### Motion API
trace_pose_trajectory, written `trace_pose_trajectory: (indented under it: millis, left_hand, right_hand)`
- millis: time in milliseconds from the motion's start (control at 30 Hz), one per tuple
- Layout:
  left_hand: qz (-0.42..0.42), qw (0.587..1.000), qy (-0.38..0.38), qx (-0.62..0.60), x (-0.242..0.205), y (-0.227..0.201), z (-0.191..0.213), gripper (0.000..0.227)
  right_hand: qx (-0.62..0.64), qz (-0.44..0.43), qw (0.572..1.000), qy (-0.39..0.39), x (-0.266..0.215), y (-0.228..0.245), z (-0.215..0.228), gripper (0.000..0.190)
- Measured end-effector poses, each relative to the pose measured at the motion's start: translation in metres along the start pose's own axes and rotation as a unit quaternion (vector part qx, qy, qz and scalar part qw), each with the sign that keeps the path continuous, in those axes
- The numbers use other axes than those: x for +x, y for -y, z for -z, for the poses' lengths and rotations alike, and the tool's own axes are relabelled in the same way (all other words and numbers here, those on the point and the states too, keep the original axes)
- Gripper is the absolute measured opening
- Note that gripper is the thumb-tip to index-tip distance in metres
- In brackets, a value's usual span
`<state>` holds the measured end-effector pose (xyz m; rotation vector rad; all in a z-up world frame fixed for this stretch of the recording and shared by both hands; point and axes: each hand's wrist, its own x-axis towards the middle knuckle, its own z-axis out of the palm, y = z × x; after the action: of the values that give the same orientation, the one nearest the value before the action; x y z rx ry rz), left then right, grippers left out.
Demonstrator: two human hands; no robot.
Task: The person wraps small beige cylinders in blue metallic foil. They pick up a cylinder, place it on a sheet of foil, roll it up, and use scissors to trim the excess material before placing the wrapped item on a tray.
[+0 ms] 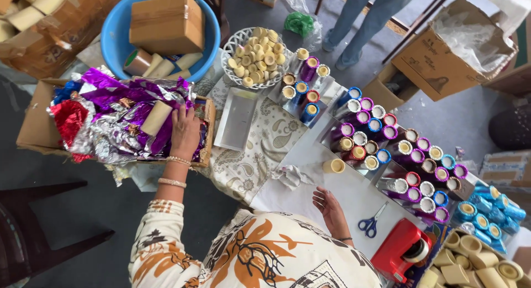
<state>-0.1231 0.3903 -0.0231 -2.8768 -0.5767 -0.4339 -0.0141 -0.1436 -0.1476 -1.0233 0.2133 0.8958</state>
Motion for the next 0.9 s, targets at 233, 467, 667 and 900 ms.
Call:
trace_pose_trajectory:
  millis: [233,467,667,900]
  left_hand:
    - [-0.201,0.977,0.058,-0.044,-0.036,-0.070,-0.020,0.019]
    - [-0.222,0.957,0.115,-0.145,-0.112,-0.097,-0.096,0.043]
    - [-0.127,0.919,0.371,-0.037,-0.169,-0.064,-0.166,0.017]
    - [-0.033,0.848,0.528,0.042,-0.164,-0.067,-0.128,0.022]
  right_hand:
    - [-0.258,0.088,0.958,-0.090,0.001,-0.022,0.025,0.031]
    - [-0.595,0.304,0.743,-0.039,0.017,0.002,-0.076,0.057]
    - [-0.763,0.302,0.569,0.054,0.046,-0.004,-0.090,0.083]
    - [-0.682,0.220,0.698,0.015,0.026,-0.009,-0.019,0.032]
